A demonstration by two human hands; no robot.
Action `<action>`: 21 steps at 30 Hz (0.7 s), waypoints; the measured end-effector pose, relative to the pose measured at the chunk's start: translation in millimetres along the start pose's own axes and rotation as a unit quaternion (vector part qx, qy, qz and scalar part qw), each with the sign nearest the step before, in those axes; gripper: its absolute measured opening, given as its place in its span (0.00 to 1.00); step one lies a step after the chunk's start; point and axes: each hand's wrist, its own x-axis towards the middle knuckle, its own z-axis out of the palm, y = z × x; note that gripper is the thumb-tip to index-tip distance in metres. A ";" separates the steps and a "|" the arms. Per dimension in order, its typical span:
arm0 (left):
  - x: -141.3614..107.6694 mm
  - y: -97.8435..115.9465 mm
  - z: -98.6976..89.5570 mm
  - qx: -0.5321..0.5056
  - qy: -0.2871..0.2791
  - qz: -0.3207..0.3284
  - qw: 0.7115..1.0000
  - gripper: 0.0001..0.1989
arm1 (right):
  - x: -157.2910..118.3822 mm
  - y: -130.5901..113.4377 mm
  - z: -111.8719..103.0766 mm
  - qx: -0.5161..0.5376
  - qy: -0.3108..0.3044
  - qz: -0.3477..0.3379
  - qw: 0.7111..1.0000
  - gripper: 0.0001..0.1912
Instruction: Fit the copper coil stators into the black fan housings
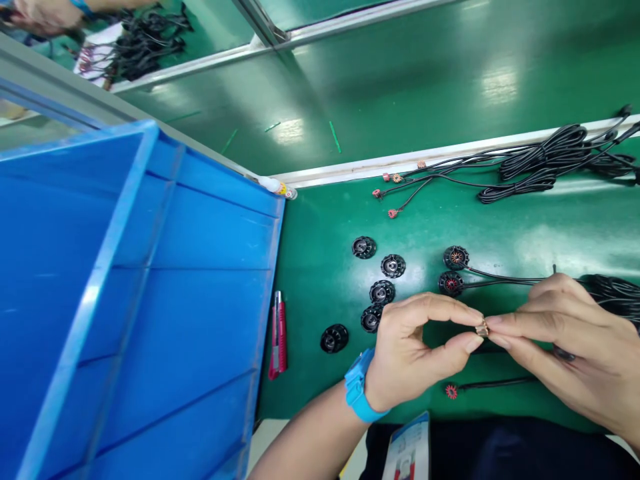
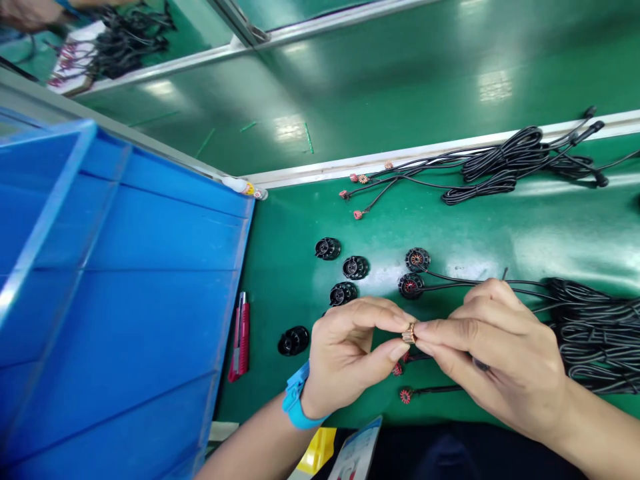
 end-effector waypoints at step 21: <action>17.5 8.8 -74.7 0.522 0.066 0.145 0.838 0.17 | 11.1 37.2 -24.6 0.383 0.075 0.207 0.897 0.15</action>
